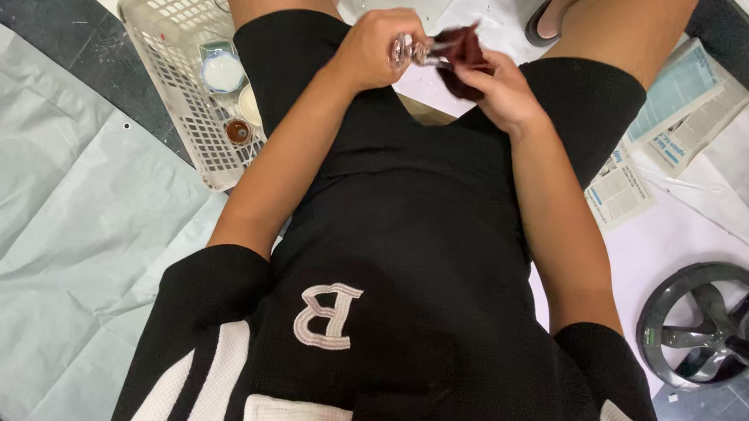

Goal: The person sits on the floor and dries various small dishes and cups using a maroon cloth. They pick up each item from a white plastic basket, wipe it dry, and place it back into the basket. A bucket of water is visible nearby.

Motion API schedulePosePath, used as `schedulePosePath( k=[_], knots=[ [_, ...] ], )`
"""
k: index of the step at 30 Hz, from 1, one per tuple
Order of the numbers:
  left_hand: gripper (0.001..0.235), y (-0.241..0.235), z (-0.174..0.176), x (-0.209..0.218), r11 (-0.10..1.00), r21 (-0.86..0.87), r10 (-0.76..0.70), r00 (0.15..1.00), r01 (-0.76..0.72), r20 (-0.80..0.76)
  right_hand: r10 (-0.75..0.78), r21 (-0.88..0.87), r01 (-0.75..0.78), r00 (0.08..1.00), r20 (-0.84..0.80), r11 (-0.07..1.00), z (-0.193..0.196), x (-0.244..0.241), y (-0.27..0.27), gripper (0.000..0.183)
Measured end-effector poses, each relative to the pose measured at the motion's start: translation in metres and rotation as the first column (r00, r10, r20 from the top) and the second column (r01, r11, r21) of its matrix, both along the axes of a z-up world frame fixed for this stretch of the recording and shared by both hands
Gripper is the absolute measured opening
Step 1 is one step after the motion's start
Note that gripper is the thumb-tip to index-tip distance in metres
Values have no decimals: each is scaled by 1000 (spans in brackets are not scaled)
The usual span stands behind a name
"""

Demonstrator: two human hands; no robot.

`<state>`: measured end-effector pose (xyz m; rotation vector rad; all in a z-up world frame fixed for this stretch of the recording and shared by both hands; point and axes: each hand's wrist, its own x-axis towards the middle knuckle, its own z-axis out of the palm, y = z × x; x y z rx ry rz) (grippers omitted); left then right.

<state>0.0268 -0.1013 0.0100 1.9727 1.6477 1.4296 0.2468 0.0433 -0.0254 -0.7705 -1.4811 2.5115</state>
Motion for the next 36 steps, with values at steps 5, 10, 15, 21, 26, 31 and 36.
schedulePosePath(
  k=[5, 10, 15, 21, 26, 31, 36],
  knots=[
    [14, -6, 7, 15, 982, 174, 59, 993, -77, 106, -62, 252, 86, 993, -102, 964, -20, 4, -17, 21],
    [48, -18, 18, 22, 981, -137, -11, 736, 140, 677, -99, 739, 360, 923, -373, 569, 0, -2, -21, 34],
    [21, -7, -14, 17, 981, -169, 64, 657, 97, 751, -54, 786, 350, 925, -377, 509, 25, -4, -38, 37],
    [23, -14, -31, 24, 995, 95, -53, 735, -16, 676, -163, 471, 266, 955, -247, 841, -35, -7, -28, 33],
    [18, -11, -27, 15, 986, 78, 51, 717, -146, 695, -462, -56, 463, 853, -244, 885, -64, -2, -7, 55],
    [22, -23, -25, 14, 984, 60, 64, 642, -170, 764, -182, 997, 54, 982, -42, 62, 3, 19, 6, 39],
    [19, -23, -17, 22, 993, 50, 40, 723, -103, 690, -266, 988, -92, 962, 57, -122, 99, 8, -14, 24]
  ],
)
